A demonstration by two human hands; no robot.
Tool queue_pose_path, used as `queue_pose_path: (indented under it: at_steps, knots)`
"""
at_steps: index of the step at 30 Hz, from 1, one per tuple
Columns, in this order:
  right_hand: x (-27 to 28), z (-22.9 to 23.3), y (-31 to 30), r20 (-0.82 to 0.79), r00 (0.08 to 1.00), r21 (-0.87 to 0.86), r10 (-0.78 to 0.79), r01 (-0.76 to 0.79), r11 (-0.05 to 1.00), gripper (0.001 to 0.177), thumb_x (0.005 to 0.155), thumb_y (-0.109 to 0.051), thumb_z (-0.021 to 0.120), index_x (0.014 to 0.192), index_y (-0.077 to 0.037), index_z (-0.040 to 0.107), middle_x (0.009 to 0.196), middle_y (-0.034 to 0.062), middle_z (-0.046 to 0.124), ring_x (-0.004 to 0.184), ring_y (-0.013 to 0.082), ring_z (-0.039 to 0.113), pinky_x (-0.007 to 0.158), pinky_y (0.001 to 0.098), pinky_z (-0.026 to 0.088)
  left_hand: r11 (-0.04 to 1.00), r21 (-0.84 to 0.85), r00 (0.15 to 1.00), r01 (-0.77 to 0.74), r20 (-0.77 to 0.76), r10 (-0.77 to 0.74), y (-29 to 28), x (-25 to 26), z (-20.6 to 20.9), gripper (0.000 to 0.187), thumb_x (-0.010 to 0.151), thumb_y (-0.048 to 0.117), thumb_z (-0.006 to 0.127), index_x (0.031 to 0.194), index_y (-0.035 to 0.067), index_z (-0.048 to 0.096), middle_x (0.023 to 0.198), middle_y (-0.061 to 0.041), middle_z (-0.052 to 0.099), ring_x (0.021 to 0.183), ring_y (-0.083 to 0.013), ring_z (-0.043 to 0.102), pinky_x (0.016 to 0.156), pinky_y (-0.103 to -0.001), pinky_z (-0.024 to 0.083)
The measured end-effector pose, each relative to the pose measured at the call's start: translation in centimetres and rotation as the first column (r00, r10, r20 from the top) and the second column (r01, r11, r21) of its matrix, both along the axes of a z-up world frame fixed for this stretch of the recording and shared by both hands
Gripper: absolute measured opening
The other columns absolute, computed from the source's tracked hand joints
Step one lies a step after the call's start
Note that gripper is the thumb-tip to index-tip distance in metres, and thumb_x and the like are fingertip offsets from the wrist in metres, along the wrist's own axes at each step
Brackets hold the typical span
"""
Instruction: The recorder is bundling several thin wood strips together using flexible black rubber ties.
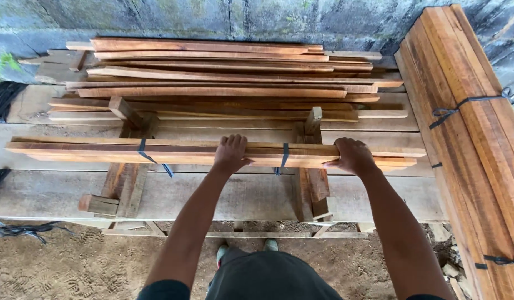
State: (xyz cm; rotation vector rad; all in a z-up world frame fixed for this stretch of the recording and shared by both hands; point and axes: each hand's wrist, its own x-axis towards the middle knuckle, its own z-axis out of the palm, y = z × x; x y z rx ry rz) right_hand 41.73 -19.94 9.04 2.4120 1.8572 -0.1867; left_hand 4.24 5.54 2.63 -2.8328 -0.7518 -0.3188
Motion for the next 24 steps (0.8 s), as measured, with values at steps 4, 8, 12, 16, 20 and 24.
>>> queue_pose_path:
  at_steps: [4,8,12,16,20,24]
  knots:
    - [1.7,-1.1,-0.7,0.218,0.971,0.302,0.097,-0.161,0.939,0.06,0.061,-0.057,0.085,0.103,-0.021,0.062,0.089,0.0003,0.066,0.09,0.0234,0.073,0.08,0.0406,0.06,0.997,0.045,0.997,0.065,0.033,-0.067,-0.4,1.3,2.2,0.082,0.055,0.063,0.088,0.11,0.014,0.053,0.1,-0.004,0.058,0.097,-0.0245,0.064,0.085,-0.04,0.051]
    - [1.8,-1.7,-0.6,0.216,0.971,0.29,0.106,-0.168,0.942,0.054,0.065,-0.06,0.077,0.098,-0.022,0.06,0.085,-0.0007,0.065,0.087,0.0211,0.073,0.075,0.0398,0.06,0.996,0.001,0.996,0.087,0.024,-0.087,-0.1,0.6,2.3,0.073,0.061,0.063,0.083,0.107,0.015,0.052,0.097,-0.003,0.058,0.095,-0.024,0.065,0.085,-0.038,0.053]
    - [2.3,-2.6,-0.5,0.257,0.96,0.309,0.113,-0.192,0.932,0.05,0.065,-0.058,0.077,0.097,-0.024,0.061,0.083,-0.0029,0.065,0.085,0.0177,0.073,0.073,0.0366,0.06,0.997,-0.013,0.997,0.08,0.008,-0.08,-0.1,0.5,2.1,0.071,0.064,0.063,0.081,0.107,0.015,0.052,0.096,-0.002,0.057,0.094,-0.0231,0.065,0.084,-0.039,0.053]
    - [2.1,-2.6,-0.7,0.259,0.96,0.355,0.103,-0.194,0.914,0.05,0.06,-0.062,0.077,0.09,-0.025,0.061,0.079,-0.0035,0.063,0.083,0.018,0.073,0.072,0.0355,0.061,0.997,-0.003,0.996,0.081,0.03,-0.081,-0.3,0.7,2.0,0.073,0.061,0.062,0.085,0.107,0.016,0.053,0.097,-0.002,0.058,0.094,-0.023,0.065,0.086,-0.039,0.053]
    - [0.0,-0.7,-0.9,0.234,0.97,0.338,0.063,-0.142,0.93,0.061,0.064,-0.069,0.077,0.097,-0.019,0.064,0.084,0.0021,0.068,0.087,0.0214,0.074,0.076,0.0376,0.061,0.997,0.008,0.994,0.082,0.072,-0.082,-0.8,0.4,2.5,0.074,0.058,0.062,0.087,0.104,0.016,0.052,0.096,-0.003,0.057,0.093,-0.024,0.065,0.086,-0.04,0.052]
    - [-0.8,0.5,0.4,0.167,0.985,0.131,-0.03,0.008,0.991,0.07,0.065,-0.076,0.073,0.108,-0.021,0.063,0.097,0.0001,0.07,0.102,0.0216,0.073,0.09,0.0393,0.06,0.997,-0.006,0.993,0.076,0.092,-0.075,-0.2,0.6,1.9,0.077,0.055,0.062,0.088,0.106,0.016,0.053,0.096,-0.003,0.058,0.094,-0.0244,0.065,0.087,-0.041,0.053]
